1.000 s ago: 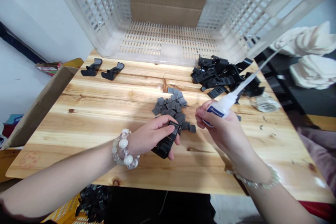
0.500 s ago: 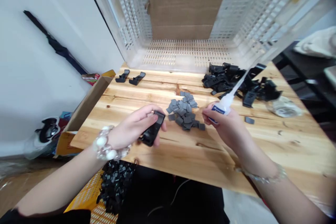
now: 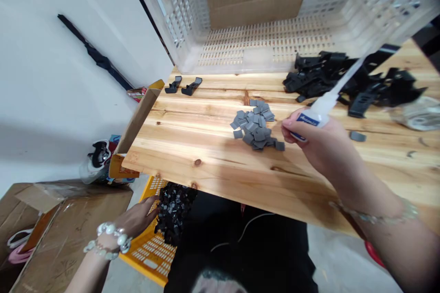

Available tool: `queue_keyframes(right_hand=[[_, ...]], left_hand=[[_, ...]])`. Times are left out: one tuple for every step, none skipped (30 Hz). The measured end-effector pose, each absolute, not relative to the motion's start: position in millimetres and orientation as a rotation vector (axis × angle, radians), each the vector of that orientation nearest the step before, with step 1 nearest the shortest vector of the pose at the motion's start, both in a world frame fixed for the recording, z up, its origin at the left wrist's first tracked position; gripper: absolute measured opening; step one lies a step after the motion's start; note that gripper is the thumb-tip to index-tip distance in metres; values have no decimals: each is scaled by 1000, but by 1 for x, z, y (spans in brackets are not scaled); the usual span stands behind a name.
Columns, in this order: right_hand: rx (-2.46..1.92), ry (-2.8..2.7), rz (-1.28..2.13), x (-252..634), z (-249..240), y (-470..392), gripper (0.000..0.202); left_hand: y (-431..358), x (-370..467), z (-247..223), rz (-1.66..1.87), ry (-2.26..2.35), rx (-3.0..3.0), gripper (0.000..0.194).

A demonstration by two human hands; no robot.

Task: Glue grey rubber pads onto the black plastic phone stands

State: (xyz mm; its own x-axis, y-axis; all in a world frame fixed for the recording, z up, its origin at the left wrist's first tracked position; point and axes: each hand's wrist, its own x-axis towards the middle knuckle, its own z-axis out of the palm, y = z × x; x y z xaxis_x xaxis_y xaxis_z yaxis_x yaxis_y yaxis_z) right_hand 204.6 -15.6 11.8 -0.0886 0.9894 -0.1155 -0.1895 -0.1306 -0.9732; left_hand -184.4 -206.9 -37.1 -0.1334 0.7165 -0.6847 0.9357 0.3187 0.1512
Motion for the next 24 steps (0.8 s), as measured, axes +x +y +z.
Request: queue_keyframes(right_hand=[[-1111, -1057, 1437, 204, 11, -15, 14], [-1110, -1057, 1431, 204, 11, -15, 15], [-1113, -1057, 1428, 204, 10, -15, 15], [-1117, -1060, 1425, 204, 9, -14, 16], [-1117, -1065, 1424, 205, 8, -13, 17], [-1112, -1072, 1425, 205, 7, -12, 18], [-1101, -1077, 1426, 206, 6, -11, 19], [-1087, -1083, 1429, 207, 6, -9, 20], [-1075, -1090, 1432, 209, 5, -7, 22], [-1069, -1102, 1432, 210, 4, -6, 23], [-1078, -1118, 1430, 211, 4, -4, 23], [-1101, -1138, 1427, 212, 3, -2, 23], [-1132, -1159, 1424, 213, 2, 0, 23], [-1167, -1176, 1424, 214, 0, 2, 22], [-1193, -1188, 1428, 214, -2, 3, 22], [-1208, -1191, 1430, 214, -4, 4, 21], [-1213, -1187, 1440, 213, -6, 6, 21], [-1212, -1182, 1439, 213, -9, 7, 21], [-1210, -1187, 1434, 214, -10, 9, 21], [-1211, -1192, 1424, 216, -12, 12, 21], [-1221, -1195, 1397, 220, -12, 16, 21], [-1242, -1194, 1346, 226, -13, 20, 20], [-1270, -1172, 1259, 235, -12, 25, 19], [-1321, -1155, 1146, 246, -11, 30, 19]], left_hand=[[-202, -180, -27, -347, 1824, 1452, 47], [-195, -174, -14, -259, 1704, 1451, 47], [-186, -166, 2, -167, 1570, 1434, 46], [-176, -156, 18, -93, 1437, 1406, 43], [-164, -146, 33, -21, 1317, 1404, 40], [-152, -136, 46, 46, 1236, 1426, 38], [-138, -125, 56, 97, 1177, 1465, 36], [-124, -113, 62, 147, 1153, 1525, 35], [-108, -101, 63, 201, 1175, 1595, 35], [-91, -89, 61, 256, 1205, 1677, 35], [-74, -77, 56, 293, 1228, 1771, 36], [-57, -64, 48, 308, 1246, 1871, 38], [-40, -52, 39, 329, 1248, 1976, 39], [-25, -40, 29, 344, 1242, 2075, 39], [-10, -30, 20, 351, 1249, 2173, 40], [2, -20, 12, 341, 1267, 2257, 40], [12, -12, 6, 318, 1284, 2327, 39], [21, -6, 1, 292, 1302, 2381, 38], [27, -1, -2, 268, 1309, 2415, 36], [31, 2, -3, 256, 1301, 2436, 33], [34, 3, -4, 259, 1284, 2451, 30], [34, 3, -3, 268, 1266, 2458, 27], [34, 2, -2, 284, 1257, 2457, 25], [32, 0, -1, 298, 1261, 2441, 23]])
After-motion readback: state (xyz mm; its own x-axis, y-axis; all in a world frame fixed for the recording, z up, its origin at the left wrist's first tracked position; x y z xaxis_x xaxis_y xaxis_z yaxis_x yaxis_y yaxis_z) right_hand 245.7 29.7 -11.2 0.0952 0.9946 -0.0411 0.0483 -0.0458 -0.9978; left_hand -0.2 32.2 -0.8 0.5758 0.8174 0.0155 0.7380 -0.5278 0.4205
